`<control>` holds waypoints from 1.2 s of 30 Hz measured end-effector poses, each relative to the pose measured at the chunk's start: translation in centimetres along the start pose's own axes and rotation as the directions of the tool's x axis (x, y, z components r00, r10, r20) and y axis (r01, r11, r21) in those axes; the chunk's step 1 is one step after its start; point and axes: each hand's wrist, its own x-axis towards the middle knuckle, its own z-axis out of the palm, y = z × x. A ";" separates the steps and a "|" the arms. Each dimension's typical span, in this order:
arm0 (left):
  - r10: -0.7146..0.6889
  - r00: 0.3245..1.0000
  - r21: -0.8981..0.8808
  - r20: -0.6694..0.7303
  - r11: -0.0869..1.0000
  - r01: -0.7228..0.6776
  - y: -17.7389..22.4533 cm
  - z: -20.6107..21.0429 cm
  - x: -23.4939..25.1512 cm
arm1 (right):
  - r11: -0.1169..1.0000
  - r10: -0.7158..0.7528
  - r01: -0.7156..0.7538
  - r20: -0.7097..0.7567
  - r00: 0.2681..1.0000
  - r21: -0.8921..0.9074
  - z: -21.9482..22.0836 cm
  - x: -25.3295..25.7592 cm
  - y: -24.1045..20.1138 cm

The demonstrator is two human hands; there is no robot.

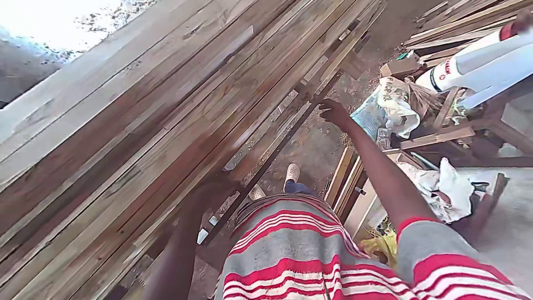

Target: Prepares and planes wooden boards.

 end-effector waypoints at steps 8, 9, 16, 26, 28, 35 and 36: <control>-0.079 0.995 0.086 -0.056 0.993 0.083 -0.1 0.2 0.0 | 0.936 -0.144 0.038 -0.281 0.949 -0.351 6.5 0.6 1.5; -0.077 0.995 0.074 -0.062 0.994 0.081 0.1 0.2 -0.1 | 0.917 -0.109 -0.004 -0.261 0.959 -0.399 7.2 -0.4 1.1; 0.035 0.998 0.015 -0.059 0.999 -0.035 1.2 1.2 -1.4 | 0.878 0.079 -0.189 -0.257 0.963 -0.440 4.8 -4.3 -5.3; 0.073 0.977 0.216 -0.200 0.976 -0.029 0.2 2.8 -0.8 | 0.942 0.168 -0.203 -0.150 0.974 -0.266 7.5 -3.8 -5.6; 0.121 0.977 0.219 -0.177 0.972 -0.080 0.1 2.7 -0.9 | 0.941 0.152 -0.170 -0.085 0.985 -0.293 8.9 -6.0 -5.9; 0.013 0.992 -0.083 0.127 0.997 -0.002 3.4 0.6 -3.1 | 0.968 0.214 -0.204 0.056 0.975 -0.145 7.8 -8.4 -4.3; -0.066 0.987 -0.085 0.143 0.993 0.079 5.5 0.4 -4.5 | 0.970 0.236 -0.232 0.053 0.970 -0.074 6.8 -8.5 -4.0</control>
